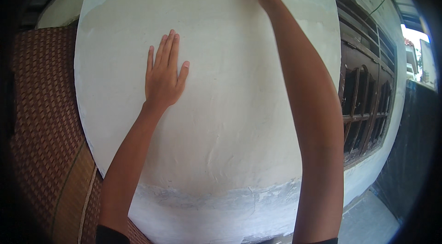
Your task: The person applies wall putty to a damaged area of a wall using a small plastic spreader.
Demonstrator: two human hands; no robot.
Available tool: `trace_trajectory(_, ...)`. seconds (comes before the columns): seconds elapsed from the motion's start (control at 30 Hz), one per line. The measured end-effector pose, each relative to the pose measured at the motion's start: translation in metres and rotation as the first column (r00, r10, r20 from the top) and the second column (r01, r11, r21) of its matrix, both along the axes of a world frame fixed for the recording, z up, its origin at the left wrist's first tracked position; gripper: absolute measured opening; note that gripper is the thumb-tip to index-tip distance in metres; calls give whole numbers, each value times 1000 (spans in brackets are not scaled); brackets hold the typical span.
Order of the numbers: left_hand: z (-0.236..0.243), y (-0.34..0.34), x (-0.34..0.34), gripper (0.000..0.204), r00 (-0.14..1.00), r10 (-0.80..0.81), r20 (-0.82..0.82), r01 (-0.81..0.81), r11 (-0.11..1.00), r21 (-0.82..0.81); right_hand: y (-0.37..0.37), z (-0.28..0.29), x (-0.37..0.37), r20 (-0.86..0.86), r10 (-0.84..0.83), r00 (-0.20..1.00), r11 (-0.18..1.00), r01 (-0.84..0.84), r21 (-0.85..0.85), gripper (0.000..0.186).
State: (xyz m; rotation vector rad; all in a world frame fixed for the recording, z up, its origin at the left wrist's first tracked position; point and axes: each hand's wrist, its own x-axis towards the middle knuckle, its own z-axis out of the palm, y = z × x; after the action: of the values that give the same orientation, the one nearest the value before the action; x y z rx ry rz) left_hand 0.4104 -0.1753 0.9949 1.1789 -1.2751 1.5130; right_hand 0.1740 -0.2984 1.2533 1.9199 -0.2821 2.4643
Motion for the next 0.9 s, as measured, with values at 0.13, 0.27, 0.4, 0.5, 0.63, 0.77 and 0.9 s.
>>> trace_trajectory(0.13,-2,1,5,62,1000,2,2,-2,1000,5,-11,-11,5,-22,-256,966,962,257,96,59)
trace_trajectory(0.27,-6,-1,6,62,1000,8,-22,-7,1000,3,-11,-31,-34,129,-204,970,955,168,244,53)
trace_trajectory(0.4,-2,-7,-4,62,1000,14,-3,-14,1000,-9,-13,-15,-31,135,-80,988,992,66,107,50)
trace_trajectory(0.5,-4,-7,3,62,1000,7,-8,-6,1000,12,-4,-21,15,-5,-145,989,989,145,23,52)
trace_trajectory(0.63,-6,-5,4,61,999,36,2,-36,999,-39,-21,-15,-10,-5,-334,942,912,325,249,58)
trace_trajectory(0.77,-6,-11,-3,61,998,56,-8,-57,997,-53,-38,-15,-62,143,-183,973,970,155,190,58)
trace_trajectory(0.9,-5,-16,-5,61,999,40,-10,-40,999,-35,-33,-11,-25,12,45,999,998,-46,45,51)
